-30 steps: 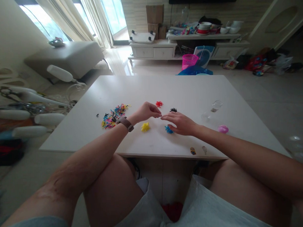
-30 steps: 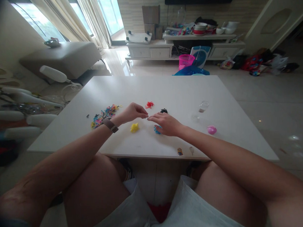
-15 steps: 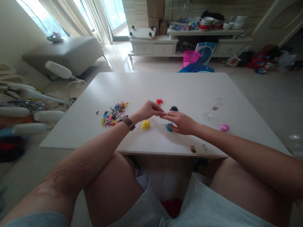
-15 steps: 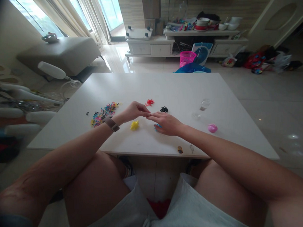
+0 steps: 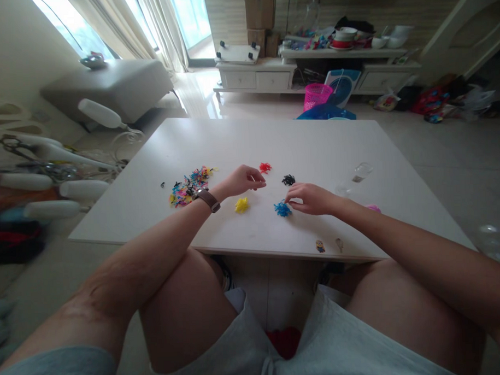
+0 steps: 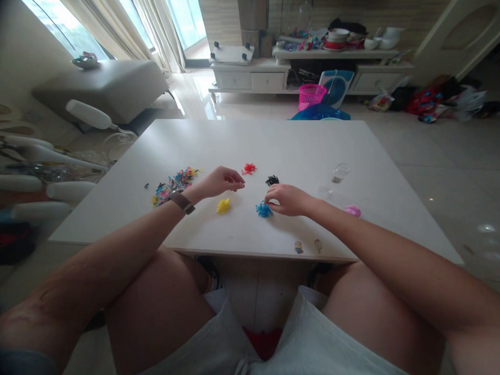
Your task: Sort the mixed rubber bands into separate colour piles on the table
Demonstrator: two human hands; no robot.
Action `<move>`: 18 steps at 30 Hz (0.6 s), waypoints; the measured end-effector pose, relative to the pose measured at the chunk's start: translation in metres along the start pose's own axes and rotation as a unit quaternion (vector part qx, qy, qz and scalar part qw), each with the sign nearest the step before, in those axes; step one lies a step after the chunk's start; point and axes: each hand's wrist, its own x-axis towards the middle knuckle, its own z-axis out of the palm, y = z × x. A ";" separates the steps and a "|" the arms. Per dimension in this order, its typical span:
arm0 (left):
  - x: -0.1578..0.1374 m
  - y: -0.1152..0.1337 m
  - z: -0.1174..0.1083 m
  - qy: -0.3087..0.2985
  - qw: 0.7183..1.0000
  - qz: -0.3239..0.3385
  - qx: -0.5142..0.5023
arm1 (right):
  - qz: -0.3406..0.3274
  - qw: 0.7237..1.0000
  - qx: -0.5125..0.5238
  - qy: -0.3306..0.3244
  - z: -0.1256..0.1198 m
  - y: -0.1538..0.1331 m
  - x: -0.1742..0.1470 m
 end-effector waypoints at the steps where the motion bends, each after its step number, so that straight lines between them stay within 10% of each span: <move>1: 0.000 -0.001 0.000 -0.003 1.000 -0.001 0.018 | 0.000 1.000 0.001 -0.008 0.001 0.001 0.000; 18: -0.001 -0.003 0.001 -0.028 0.997 0.007 0.074 | 0.036 0.997 -0.016 -0.063 0.001 -0.002 0.000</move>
